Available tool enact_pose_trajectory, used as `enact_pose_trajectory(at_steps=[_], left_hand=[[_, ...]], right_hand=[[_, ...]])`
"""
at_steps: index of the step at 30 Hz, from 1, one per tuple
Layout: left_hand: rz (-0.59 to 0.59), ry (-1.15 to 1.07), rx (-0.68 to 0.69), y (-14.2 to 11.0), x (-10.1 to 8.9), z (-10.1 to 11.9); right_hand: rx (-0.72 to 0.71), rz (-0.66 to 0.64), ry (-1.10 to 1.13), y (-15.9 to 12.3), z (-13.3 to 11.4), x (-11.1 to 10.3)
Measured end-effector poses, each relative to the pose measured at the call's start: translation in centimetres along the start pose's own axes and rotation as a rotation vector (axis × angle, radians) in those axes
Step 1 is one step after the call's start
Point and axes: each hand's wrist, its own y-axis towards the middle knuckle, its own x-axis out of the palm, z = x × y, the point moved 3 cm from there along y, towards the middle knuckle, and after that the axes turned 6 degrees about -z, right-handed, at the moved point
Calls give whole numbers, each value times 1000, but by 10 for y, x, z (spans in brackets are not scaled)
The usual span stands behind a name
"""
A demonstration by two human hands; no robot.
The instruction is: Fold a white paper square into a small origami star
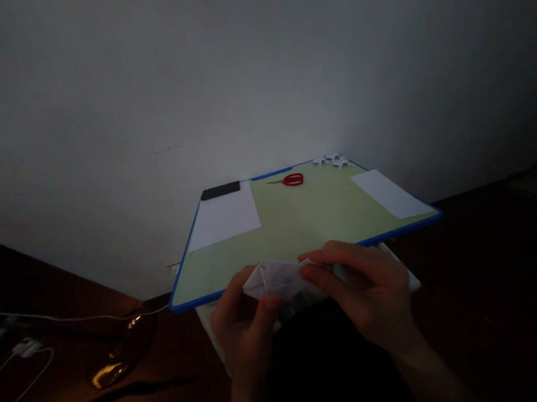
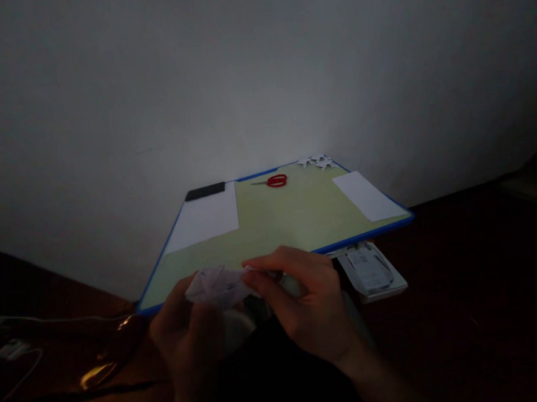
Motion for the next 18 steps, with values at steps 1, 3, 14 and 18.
enact_pose_trajectory(at_steps=[1,3,14,18], left_hand=[[-7,-5,-41,0,2,-1],[-7,51,-124,0,5,-1],[220,75,-111,-7,13,-5],[204,-2,-99,4,15,-4]], right_hand=[[2,-12,-5,1,0,0],[6,-38,-7,3,0,0],[321,-34,342,6,27,24],[271,-48,348,18,25,33]])
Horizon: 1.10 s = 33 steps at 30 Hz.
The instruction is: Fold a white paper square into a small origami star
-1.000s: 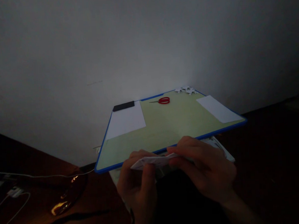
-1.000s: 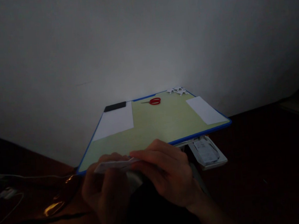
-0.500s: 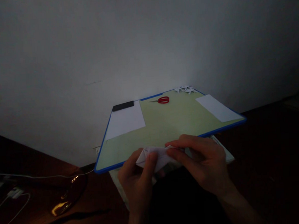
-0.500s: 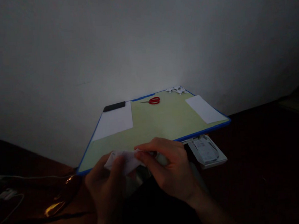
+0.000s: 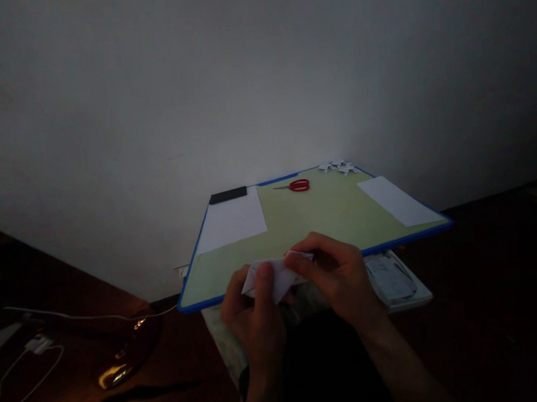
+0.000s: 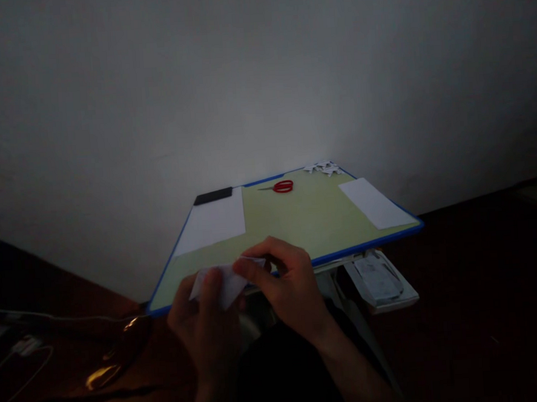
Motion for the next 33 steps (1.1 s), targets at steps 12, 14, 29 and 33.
enact_pose_trajectory(at_steps=[12,14,29,33], left_hand=[[-124,14,235,75,31,29],[-87,85,286,73,32,28],[-384,-20,81,54,17,6],[-343,-61,80,53,17,5]], right_hand=[[-254,89,-106,53,-31,-10],[-217,116,-110,50,-26,-12],[-278,55,-205,32,-18,-22],[-206,33,-29,32,-10,-18]])
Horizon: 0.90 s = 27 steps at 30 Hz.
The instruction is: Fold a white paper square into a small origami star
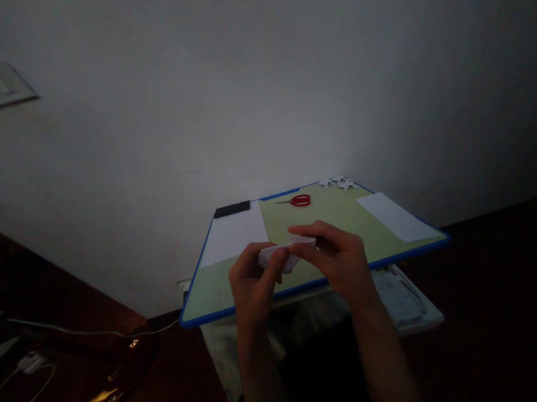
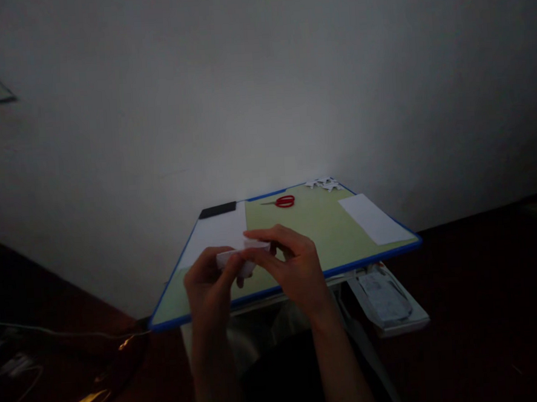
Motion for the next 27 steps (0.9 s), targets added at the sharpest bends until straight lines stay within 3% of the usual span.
enact_pose_trajectory(at_steps=[5,8,12,22,27], left_hand=[[124,-76,30,0,3,-3],[61,-66,47,0,4,-1],[-36,-4,48,-1,4,2],[58,-113,113,-1,1,-7],[45,-52,148,-2,2,-1]], right_hand=[[80,54,130,-1,4,7],[71,83,84,-2,3,5],[48,14,17,-3,2,3],[21,-137,55,-3,3,6],[-37,-83,-76,-2,1,7]])
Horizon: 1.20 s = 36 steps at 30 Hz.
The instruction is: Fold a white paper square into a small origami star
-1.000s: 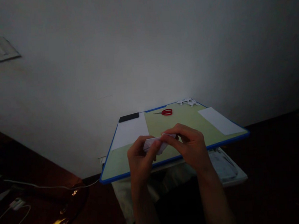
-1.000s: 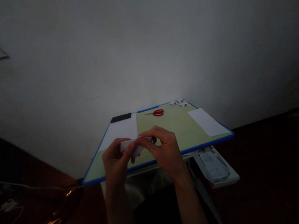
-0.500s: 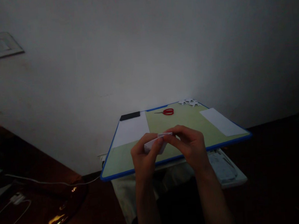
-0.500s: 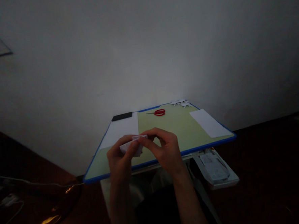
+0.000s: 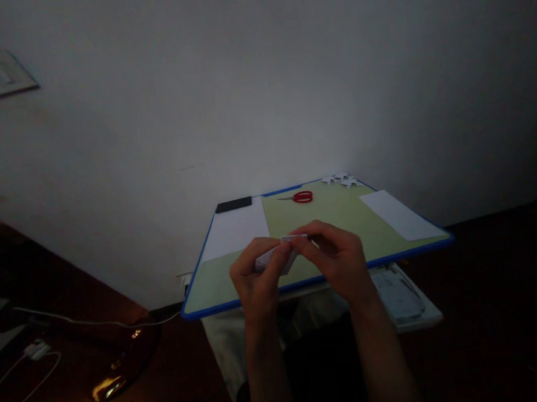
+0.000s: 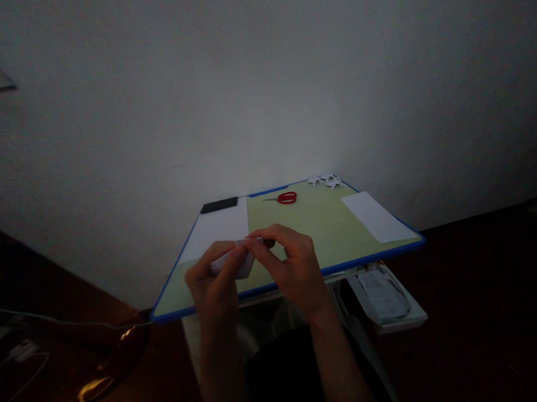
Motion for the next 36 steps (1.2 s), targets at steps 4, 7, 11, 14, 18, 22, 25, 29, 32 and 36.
enact_pose_trajectory(at_steps=[4,7,11,14,18,22,25,29,32,36], left_hand=[[-15,53,-20,0,2,6],[-72,61,-52,1,4,8],[-38,70,-43,2,4,9],[29,114,-18,3,3,8],[130,100,21,2,4,5],[297,88,30,0,3,2],[321,70,18,0,4,1],[190,59,-12,1,4,1],[80,-47,-16,0,2,-1],[-95,-193,-41,-2,1,-5]], right_hand=[[-131,56,-191,-1,-9,0],[-173,96,-235,-1,-12,-3],[-166,131,-241,0,-9,-6],[-143,117,-188,1,-5,-3],[-102,112,-79,1,-1,2],[-15,5,29,0,7,6],[44,-40,77,0,15,5],[61,15,155,0,17,4],[76,103,224,1,13,4],[51,149,247,1,9,5]])
